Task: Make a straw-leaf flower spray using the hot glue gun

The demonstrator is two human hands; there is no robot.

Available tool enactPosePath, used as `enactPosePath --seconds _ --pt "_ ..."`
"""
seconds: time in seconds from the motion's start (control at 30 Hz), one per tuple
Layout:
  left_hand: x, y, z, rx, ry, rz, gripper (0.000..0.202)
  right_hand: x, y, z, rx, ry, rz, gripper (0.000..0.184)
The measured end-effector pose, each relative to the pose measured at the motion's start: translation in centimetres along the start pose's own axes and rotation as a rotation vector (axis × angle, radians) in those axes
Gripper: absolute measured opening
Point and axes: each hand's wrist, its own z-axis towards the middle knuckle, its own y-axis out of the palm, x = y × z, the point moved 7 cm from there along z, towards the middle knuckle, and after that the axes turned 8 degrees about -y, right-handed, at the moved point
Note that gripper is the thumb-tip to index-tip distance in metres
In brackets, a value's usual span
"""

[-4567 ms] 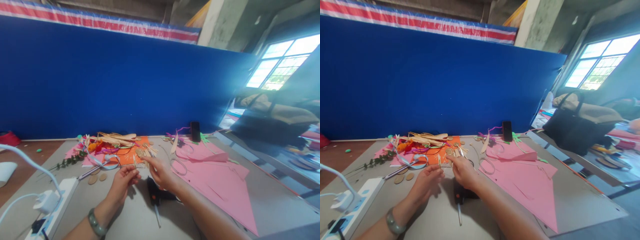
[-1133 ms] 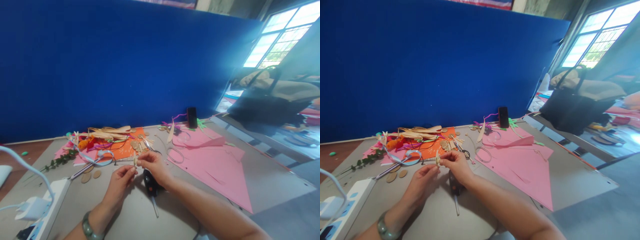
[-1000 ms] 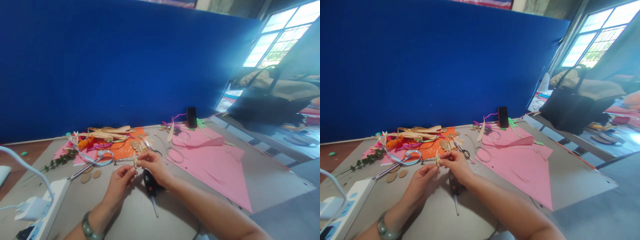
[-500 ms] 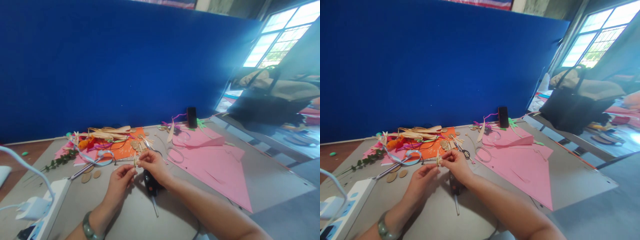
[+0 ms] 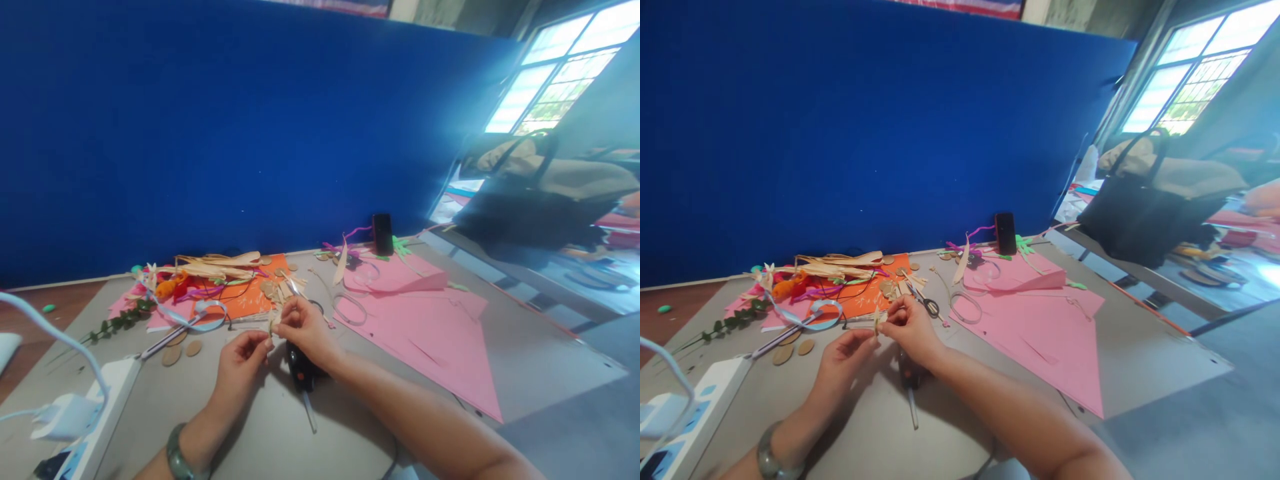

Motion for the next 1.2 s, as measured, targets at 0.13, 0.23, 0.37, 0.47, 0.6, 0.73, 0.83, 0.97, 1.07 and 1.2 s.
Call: enactPosePath --seconds 0.13,0.23,0.37,0.47,0.6,0.73,0.83,0.97,1.07,1.2 --pt "-0.1 0.1 0.1 -0.005 -0.041 -0.022 0.030 -0.1 0.1 0.1 -0.029 0.008 -0.004 0.031" --pt "-0.5 0.2 0.2 -0.025 -0.072 -0.034 0.030 -0.3 0.1 0.2 -0.047 0.018 -0.015 0.033" --pt "-1.3 0.1 0.6 -0.039 -0.100 -0.020 0.029 -0.6 0.0 0.3 -0.073 0.017 -0.066 0.033" --pt "-1.8 -0.1 0.9 -0.039 -0.110 -0.037 0.031 -0.6 0.0 0.3 -0.087 0.016 -0.076 0.033" --pt "-2.3 -0.3 1.3 -0.053 -0.125 -0.063 0.034 -0.6 0.0 0.3 -0.094 -0.002 -0.096 0.033" --pt "-2.7 -0.3 1.5 -0.090 -0.148 -0.022 0.032 -0.6 0.1 0.2 -0.099 0.000 -0.115 0.033" --pt "-2.7 -0.4 1.5 -0.103 -0.140 -0.019 0.030 -0.6 0.1 0.2 -0.098 0.007 -0.109 0.034" --pt "-2.5 -0.4 1.4 -0.100 -0.121 -0.027 0.029 -0.3 0.1 0.2 -0.113 0.023 -0.073 0.038" --pt "-2.0 -0.4 1.2 -0.075 -0.106 -0.052 0.030 0.1 0.2 0.3 -0.117 0.047 -0.026 0.042" --pt "-1.4 -0.5 0.9 -0.039 -0.074 -0.021 0.029 0.2 0.1 0.3 -0.101 0.050 -0.007 0.041"
